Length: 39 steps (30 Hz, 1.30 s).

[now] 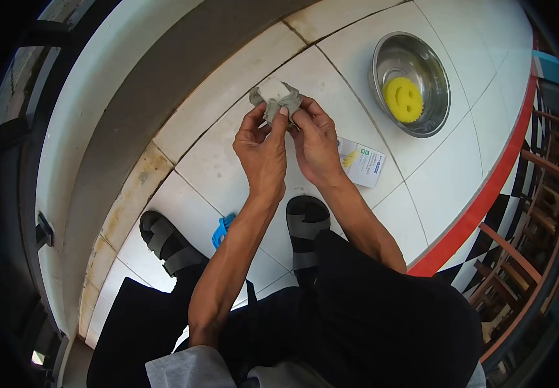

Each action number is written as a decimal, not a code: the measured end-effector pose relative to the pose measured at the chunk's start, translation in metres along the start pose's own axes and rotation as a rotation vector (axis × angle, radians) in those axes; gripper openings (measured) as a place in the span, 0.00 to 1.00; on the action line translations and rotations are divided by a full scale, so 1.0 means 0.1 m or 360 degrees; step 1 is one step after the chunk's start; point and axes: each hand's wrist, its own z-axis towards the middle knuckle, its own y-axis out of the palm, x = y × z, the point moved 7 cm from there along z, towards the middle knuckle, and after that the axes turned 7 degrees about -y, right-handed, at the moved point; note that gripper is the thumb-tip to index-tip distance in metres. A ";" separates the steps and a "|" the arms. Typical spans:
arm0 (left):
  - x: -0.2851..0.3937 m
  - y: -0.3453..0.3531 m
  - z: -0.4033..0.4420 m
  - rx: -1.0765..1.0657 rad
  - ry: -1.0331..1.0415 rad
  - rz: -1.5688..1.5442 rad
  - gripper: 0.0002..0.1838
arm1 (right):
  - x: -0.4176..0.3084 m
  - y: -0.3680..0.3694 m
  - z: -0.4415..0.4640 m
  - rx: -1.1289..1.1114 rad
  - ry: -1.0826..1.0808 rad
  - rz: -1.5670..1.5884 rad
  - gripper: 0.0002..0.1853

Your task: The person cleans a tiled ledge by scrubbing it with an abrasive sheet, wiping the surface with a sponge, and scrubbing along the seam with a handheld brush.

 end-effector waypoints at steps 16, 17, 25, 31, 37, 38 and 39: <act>-0.16 -0.15 0.04 -0.0169 -0.0070 0.0226 0.21 | -1.48 -1.65 0.79 -0.0016 -0.0193 -0.2830 0.42; -0.16 -0.17 0.03 -0.0232 -0.0081 0.0366 0.21 | -1.47 -1.66 0.79 0.0022 -0.0113 -0.2900 0.41; 0.11 -0.51 0.11 -0.0413 -0.0127 0.0736 0.21 | -1.46 -1.67 0.83 -0.0016 -0.0029 -0.3113 0.39; 0.30 -0.72 0.01 -0.0360 -0.0335 0.0704 0.18 | -1.77 -1.61 0.78 -0.0083 -0.0092 -0.2307 0.36; 0.26 -0.70 -0.08 -0.0425 -0.0502 0.0692 0.16 | -2.28 -1.09 1.63 -0.0149 0.0054 -0.1965 0.42; 0.26 -0.65 -0.10 -0.0438 -0.0505 0.0652 0.16 | -2.30 -1.22 2.06 -0.0064 0.0037 -0.2064 0.43; 0.25 -0.60 -0.12 -0.0446 -0.0508 0.0613 0.16 | -2.23 -1.09 2.40 -0.0171 0.0043 -0.2250 0.43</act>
